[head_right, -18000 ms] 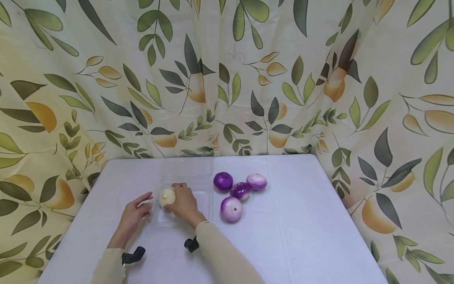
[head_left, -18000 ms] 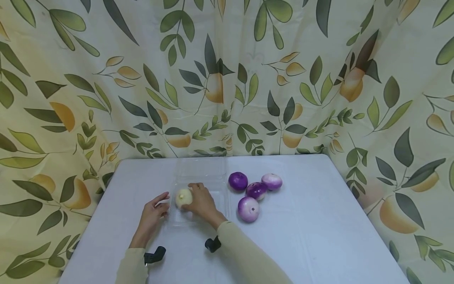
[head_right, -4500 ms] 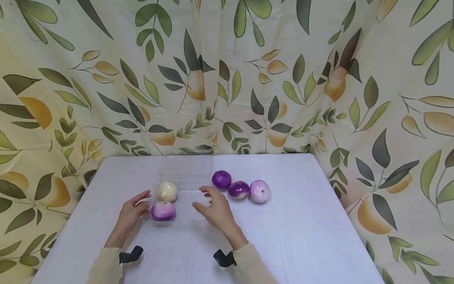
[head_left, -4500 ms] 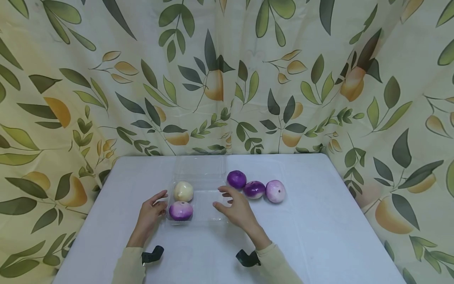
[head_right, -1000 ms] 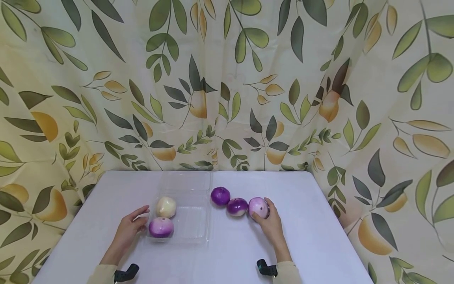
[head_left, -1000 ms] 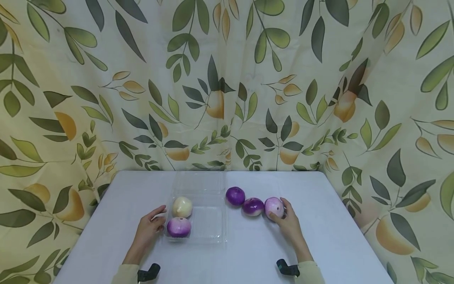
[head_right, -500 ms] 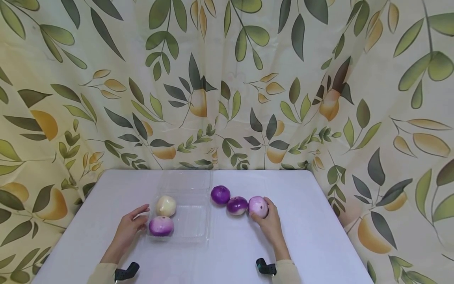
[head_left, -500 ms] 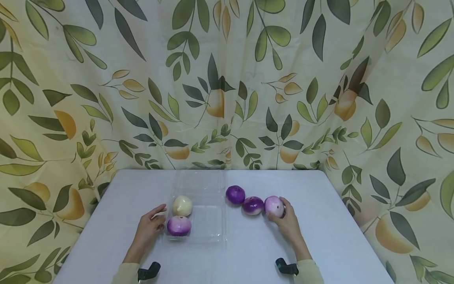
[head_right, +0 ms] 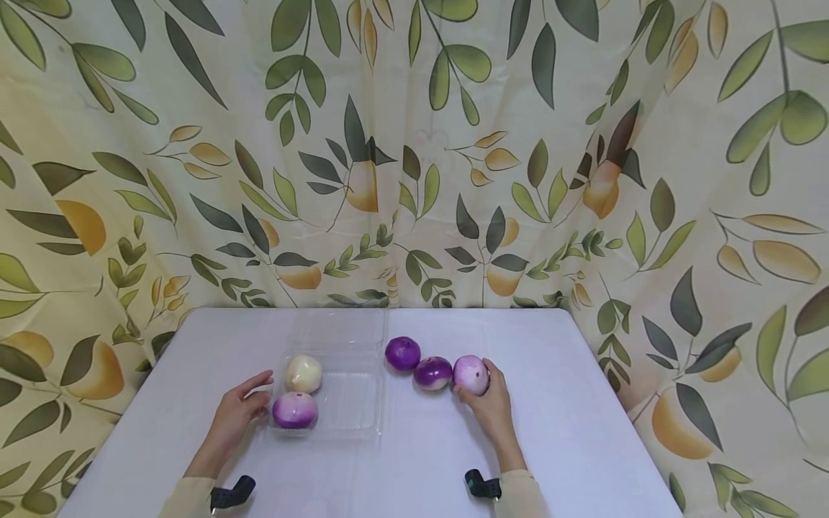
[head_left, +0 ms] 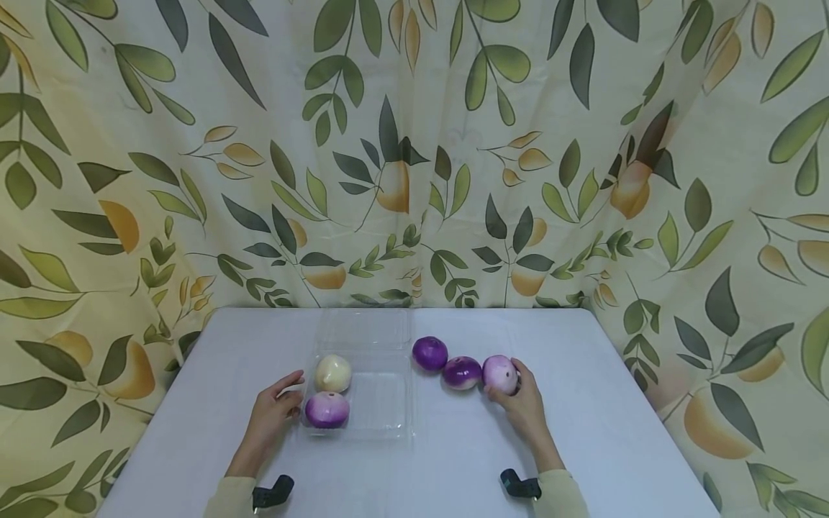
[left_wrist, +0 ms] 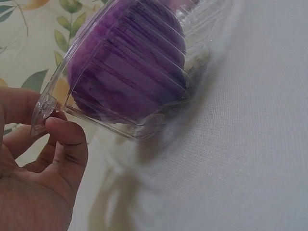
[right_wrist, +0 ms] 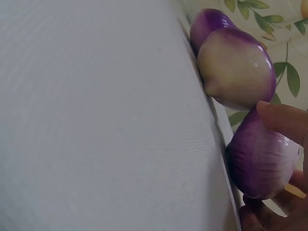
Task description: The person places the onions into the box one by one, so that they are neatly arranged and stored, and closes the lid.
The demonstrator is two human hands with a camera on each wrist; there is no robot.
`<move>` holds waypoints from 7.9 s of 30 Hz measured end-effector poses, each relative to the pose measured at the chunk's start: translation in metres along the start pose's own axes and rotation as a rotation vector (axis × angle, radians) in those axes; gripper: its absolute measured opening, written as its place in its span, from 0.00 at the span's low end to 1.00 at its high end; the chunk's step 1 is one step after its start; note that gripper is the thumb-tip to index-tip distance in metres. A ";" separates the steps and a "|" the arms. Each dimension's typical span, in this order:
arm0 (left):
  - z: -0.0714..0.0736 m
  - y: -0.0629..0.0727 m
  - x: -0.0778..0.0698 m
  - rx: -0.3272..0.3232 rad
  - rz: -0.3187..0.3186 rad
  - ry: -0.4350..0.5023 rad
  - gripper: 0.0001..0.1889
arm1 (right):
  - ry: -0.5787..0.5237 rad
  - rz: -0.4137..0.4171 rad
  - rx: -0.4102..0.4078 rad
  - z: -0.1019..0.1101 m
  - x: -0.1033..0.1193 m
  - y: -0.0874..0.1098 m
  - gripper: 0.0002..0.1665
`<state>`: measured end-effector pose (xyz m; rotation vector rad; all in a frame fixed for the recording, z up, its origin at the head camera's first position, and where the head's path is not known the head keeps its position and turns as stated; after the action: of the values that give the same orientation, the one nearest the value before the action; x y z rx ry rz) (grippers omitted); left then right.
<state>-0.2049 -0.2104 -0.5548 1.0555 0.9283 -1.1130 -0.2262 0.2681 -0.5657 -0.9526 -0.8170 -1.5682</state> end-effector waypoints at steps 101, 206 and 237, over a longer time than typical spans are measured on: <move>-0.002 0.003 -0.002 0.011 0.025 0.008 0.25 | -0.186 0.285 0.129 -0.080 0.112 0.073 0.49; -0.002 -0.001 -0.001 0.012 0.027 0.011 0.25 | 0.581 0.426 0.986 -0.146 0.163 0.024 0.24; -0.002 -0.001 -0.002 0.015 0.014 -0.007 0.25 | 0.096 0.448 0.694 -0.096 0.165 0.035 0.32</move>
<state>-0.2063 -0.2083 -0.5538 1.0684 0.9068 -1.1128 -0.2239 0.1055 -0.4593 -0.4939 -0.9143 -0.8392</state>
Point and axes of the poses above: each hand's wrist, its own y-axis away from the middle knuckle, its own z-axis out of the back of the hand, x = y × z, the point moved 2 cm from there along -y, towards the middle knuckle, and after that the axes turned 6 degrees about -y, right-handed, at the moved point
